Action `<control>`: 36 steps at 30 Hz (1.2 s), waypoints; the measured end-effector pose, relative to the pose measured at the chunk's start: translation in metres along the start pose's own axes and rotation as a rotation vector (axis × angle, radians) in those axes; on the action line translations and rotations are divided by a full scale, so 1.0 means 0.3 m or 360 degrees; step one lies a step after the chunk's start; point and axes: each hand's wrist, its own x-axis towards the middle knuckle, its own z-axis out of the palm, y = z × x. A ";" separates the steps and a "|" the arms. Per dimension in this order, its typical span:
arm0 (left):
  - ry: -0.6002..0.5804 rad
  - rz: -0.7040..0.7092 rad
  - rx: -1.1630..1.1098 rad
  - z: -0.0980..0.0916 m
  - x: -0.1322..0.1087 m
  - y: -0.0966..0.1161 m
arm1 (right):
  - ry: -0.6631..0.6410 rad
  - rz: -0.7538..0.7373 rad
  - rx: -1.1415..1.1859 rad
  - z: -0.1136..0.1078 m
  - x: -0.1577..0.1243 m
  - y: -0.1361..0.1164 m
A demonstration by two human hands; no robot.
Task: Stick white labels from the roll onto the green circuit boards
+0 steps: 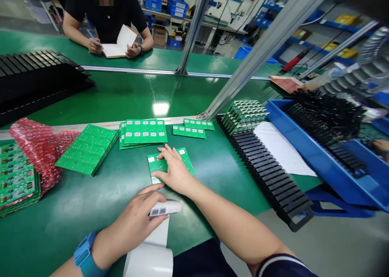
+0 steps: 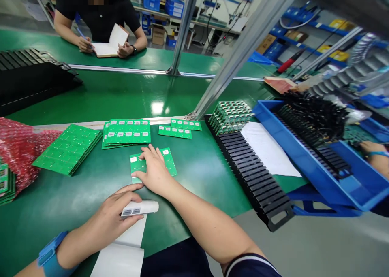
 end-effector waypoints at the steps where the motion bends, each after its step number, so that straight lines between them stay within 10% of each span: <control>1: 0.0049 -0.0002 -0.0019 -0.002 0.004 -0.001 | 0.0018 -0.0011 0.0003 -0.008 -0.002 -0.003; 7: 0.0385 -0.0262 -0.0139 -0.032 0.033 0.020 | 0.0339 -0.0333 0.0132 -0.119 -0.138 -0.087; 12: 0.0547 -0.0253 -0.0149 -0.022 0.037 0.025 | 0.0223 -0.0701 0.0131 -0.102 -0.233 -0.150; 36: 0.0577 -0.0300 -0.0079 0.007 0.029 0.021 | 0.0383 -0.0768 0.0164 -0.052 -0.235 -0.154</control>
